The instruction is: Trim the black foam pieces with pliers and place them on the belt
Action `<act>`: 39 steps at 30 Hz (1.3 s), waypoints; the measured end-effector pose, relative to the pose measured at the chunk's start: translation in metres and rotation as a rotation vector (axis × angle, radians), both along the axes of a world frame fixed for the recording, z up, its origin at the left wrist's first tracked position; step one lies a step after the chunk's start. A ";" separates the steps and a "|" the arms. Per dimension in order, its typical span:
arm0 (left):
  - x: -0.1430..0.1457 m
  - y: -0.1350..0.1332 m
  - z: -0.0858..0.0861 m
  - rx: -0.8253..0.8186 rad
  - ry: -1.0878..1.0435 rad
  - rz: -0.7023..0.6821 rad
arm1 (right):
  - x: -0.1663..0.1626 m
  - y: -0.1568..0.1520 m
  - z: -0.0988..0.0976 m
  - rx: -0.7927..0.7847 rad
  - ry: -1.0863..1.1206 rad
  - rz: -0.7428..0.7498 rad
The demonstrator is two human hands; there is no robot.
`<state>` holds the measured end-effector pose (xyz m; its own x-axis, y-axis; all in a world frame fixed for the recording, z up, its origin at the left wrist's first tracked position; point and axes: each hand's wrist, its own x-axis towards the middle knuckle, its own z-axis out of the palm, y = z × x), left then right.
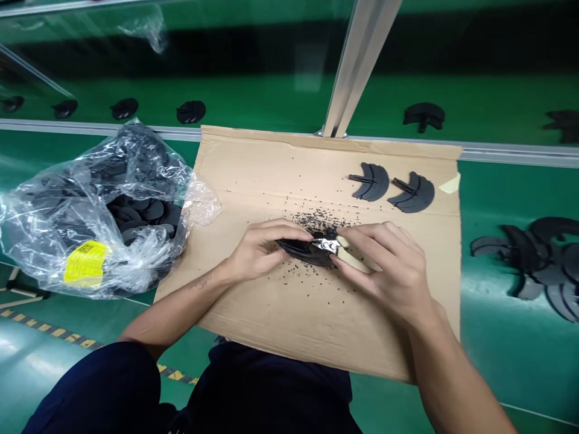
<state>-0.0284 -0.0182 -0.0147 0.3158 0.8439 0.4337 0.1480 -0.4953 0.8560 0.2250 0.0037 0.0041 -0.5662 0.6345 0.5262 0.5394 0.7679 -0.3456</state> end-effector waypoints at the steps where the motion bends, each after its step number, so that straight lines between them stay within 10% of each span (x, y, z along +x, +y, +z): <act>1: 0.000 0.000 0.000 -0.005 -0.005 -0.007 | 0.000 0.000 0.000 -0.005 -0.008 0.007; 24: -0.001 -0.003 0.000 0.007 -0.039 -0.015 | -0.002 -0.009 0.008 0.148 -0.181 -0.028; 39: 0.000 -0.003 0.003 -0.006 -0.048 0.004 | -0.001 -0.004 0.000 -0.112 0.047 0.051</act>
<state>-0.0285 -0.0208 -0.0117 0.2915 0.8476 0.4434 0.1089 -0.4899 0.8649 0.2241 -0.0008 0.0043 -0.5756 0.6617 0.4804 0.4822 0.7492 -0.4541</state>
